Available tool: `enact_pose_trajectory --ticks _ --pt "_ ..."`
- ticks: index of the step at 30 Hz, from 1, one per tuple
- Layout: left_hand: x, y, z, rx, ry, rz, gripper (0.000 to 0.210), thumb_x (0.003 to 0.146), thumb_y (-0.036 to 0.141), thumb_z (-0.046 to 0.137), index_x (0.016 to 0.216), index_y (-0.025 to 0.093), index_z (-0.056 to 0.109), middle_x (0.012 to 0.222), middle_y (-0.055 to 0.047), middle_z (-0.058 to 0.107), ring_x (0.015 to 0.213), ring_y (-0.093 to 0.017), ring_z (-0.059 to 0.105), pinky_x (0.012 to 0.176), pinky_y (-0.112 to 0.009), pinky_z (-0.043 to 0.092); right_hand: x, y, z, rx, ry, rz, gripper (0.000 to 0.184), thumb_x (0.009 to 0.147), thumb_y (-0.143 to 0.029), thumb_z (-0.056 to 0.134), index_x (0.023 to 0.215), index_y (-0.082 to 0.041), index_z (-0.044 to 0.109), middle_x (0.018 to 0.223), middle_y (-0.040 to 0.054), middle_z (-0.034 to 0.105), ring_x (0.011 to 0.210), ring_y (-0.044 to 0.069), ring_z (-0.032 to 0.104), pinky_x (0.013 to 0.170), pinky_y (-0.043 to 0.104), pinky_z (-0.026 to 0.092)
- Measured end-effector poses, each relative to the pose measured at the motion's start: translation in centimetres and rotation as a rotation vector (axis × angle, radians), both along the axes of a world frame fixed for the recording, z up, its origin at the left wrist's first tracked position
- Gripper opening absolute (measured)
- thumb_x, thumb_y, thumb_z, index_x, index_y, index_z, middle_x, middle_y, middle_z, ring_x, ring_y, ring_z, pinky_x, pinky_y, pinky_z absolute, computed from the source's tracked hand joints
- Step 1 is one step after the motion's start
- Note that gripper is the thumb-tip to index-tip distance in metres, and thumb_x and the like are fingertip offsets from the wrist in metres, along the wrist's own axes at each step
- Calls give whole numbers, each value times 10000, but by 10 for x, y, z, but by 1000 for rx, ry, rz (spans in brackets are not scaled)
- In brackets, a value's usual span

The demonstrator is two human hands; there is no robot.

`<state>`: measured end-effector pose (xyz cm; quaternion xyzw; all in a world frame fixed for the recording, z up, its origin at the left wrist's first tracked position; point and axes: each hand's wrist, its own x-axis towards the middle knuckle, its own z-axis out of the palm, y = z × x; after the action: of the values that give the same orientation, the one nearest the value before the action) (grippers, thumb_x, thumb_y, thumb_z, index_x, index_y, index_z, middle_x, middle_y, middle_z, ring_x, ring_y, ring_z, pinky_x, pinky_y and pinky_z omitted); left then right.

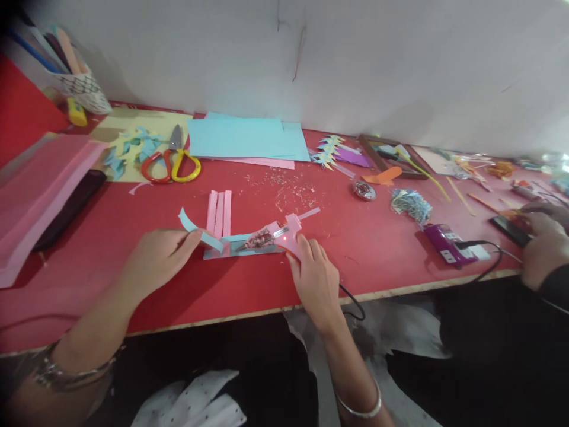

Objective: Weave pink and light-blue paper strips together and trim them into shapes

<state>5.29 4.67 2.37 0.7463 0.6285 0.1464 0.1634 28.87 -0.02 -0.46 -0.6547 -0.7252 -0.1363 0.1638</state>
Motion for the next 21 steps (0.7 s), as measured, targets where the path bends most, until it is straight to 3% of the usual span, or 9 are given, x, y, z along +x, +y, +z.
enact_pose_trajectory --ticks 13,21 --pt "0 0 -1 6 10 -13 361 777 357 258 459 193 304 427 12 320 413 -105 316 463 -244 213 21 -7 1 -13 24 -71 351 876 -359 302 1061 -152 518 905 112 623 779 220 600 546 292 452" --pt "1 -1 3 -17 44 -20 390 790 350 255 486 183 432 449 -9 392 447 -125 385 472 -244 243 33 -10 4 -21 26 -118 331 852 -324 314 1058 -165 517 872 111 609 756 233 587 545 314 442"
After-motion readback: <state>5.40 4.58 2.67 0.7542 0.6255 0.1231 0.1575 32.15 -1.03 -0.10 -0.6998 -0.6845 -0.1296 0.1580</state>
